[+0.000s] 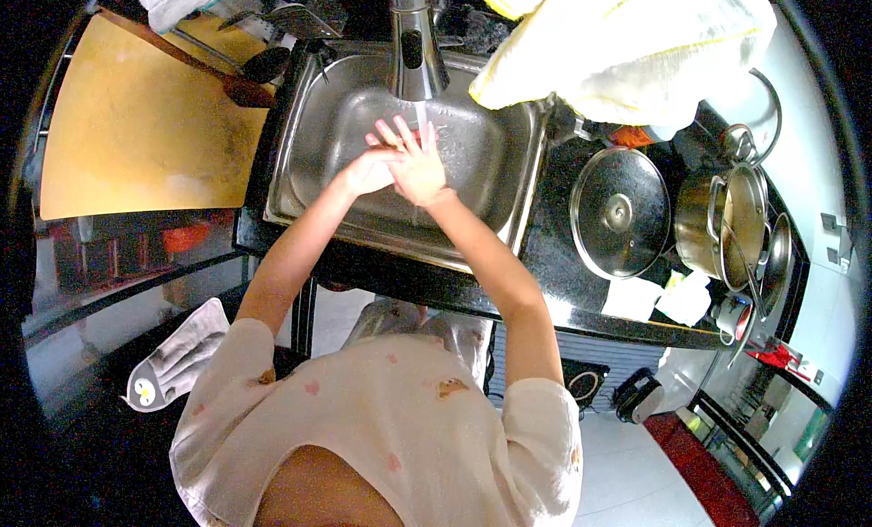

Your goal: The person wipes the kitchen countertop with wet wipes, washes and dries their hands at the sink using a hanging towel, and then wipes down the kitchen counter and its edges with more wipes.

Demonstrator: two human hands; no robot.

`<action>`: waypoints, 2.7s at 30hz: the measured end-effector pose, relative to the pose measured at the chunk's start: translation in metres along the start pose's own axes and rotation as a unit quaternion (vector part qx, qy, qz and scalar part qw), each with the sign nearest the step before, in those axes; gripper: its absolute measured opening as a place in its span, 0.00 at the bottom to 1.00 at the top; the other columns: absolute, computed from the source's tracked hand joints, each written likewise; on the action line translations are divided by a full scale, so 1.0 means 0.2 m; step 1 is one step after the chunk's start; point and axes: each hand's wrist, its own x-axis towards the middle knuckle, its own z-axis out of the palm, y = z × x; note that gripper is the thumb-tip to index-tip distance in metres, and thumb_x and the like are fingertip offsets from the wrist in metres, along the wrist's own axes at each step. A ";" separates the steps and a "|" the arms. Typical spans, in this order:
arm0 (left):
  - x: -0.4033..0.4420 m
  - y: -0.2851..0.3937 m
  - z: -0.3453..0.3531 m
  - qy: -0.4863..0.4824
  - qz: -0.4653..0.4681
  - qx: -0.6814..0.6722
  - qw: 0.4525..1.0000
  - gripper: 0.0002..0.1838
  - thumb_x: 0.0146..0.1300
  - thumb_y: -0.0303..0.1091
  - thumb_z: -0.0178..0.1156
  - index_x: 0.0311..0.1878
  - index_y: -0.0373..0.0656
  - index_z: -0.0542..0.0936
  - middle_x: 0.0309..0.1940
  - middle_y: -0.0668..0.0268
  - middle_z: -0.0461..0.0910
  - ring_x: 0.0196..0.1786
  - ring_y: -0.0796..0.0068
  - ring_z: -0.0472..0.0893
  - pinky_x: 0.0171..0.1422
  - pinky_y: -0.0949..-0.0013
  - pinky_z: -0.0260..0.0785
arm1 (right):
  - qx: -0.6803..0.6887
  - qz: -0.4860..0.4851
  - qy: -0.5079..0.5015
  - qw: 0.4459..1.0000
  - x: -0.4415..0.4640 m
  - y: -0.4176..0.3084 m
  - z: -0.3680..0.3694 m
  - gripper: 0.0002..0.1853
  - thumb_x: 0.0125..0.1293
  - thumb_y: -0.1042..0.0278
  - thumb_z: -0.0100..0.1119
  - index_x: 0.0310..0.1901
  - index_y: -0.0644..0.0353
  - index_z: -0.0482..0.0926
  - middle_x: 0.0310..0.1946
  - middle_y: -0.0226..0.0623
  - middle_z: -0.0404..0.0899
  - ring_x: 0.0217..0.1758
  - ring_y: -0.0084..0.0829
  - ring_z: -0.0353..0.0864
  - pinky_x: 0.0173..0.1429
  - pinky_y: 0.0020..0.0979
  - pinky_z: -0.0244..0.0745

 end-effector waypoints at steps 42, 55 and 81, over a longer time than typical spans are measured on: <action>-0.03 -0.15 -0.08 0.157 0.064 0.417 0.893 0.20 0.53 0.40 0.60 0.41 0.32 0.74 0.32 0.64 0.77 0.33 0.82 0.72 0.37 0.76 0.66 | 0.024 -0.031 0.177 0.983 0.05 0.08 0.12 0.38 0.44 0.57 0.57 0.61 0.35 0.55 0.66 0.32 0.45 0.68 0.41 0.44 0.62 0.61 0.39; 0.01 -0.01 -0.09 0.095 -0.003 0.693 0.714 0.15 0.53 0.40 0.60 0.22 0.37 0.72 0.13 0.67 0.70 0.20 0.83 0.64 0.25 0.73 0.59 | 0.022 0.000 0.088 0.996 0.02 0.19 0.05 0.39 0.49 0.41 0.48 0.64 0.39 0.48 0.66 0.34 0.43 0.68 0.40 0.41 0.64 0.59 0.33; 0.29 -0.17 0.08 0.190 0.077 0.801 0.562 0.16 0.61 0.39 0.44 0.27 0.38 0.76 0.20 0.54 0.74 0.25 0.54 0.77 0.28 0.57 0.69 | 0.126 0.271 0.274 0.914 -0.34 0.25 0.00 0.26 0.56 0.62 0.48 0.56 0.61 0.59 0.60 0.44 0.54 0.66 0.43 0.46 0.66 0.47 0.36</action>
